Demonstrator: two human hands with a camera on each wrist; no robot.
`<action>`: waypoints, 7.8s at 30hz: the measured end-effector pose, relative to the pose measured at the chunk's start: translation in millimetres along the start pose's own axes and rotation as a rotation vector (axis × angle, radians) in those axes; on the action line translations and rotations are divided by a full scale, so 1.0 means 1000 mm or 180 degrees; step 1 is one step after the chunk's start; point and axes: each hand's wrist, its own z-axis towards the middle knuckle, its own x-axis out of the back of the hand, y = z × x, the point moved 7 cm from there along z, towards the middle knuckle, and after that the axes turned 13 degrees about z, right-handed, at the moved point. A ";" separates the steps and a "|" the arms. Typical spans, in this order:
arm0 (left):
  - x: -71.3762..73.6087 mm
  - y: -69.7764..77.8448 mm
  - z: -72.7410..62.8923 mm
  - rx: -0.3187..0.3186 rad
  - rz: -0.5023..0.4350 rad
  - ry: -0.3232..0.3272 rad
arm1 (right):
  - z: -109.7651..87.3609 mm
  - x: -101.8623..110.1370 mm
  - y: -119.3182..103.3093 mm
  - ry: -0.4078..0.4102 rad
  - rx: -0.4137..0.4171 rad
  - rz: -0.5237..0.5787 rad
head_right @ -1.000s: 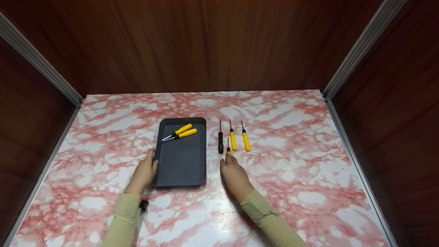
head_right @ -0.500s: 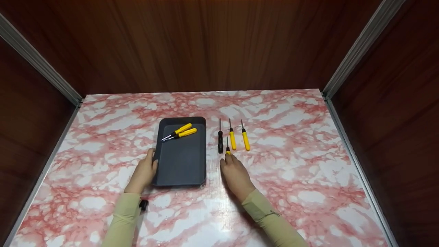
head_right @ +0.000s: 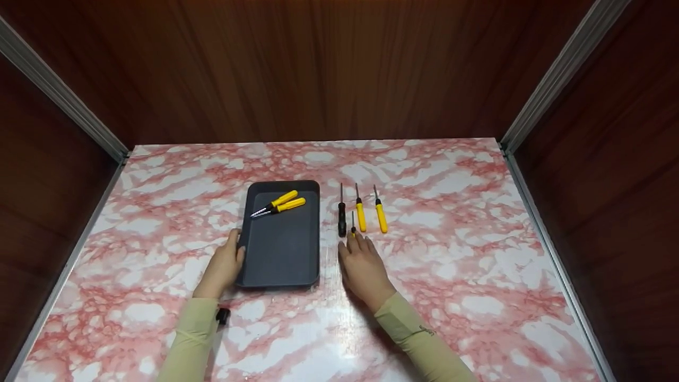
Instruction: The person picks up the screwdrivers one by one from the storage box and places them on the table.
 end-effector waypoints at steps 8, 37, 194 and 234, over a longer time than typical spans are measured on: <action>-0.001 -0.001 0.001 0.0052 0.0008 -0.0057 | 0.003 0.005 0.000 -0.0108 -0.0153 -0.0027; -0.002 0.000 0.000 0.0110 -0.0042 -0.0106 | 0.036 0.025 -0.005 -0.0056 -0.0427 0.0245; 0.000 -0.001 -0.001 0.0040 -0.0088 0.0042 | 0.147 -0.070 -0.047 -0.1357 -0.0250 0.0403; 0.001 0.000 -0.001 0.0041 -0.0129 0.0026 | 0.148 -0.065 -0.056 -0.0734 0.0047 -0.0097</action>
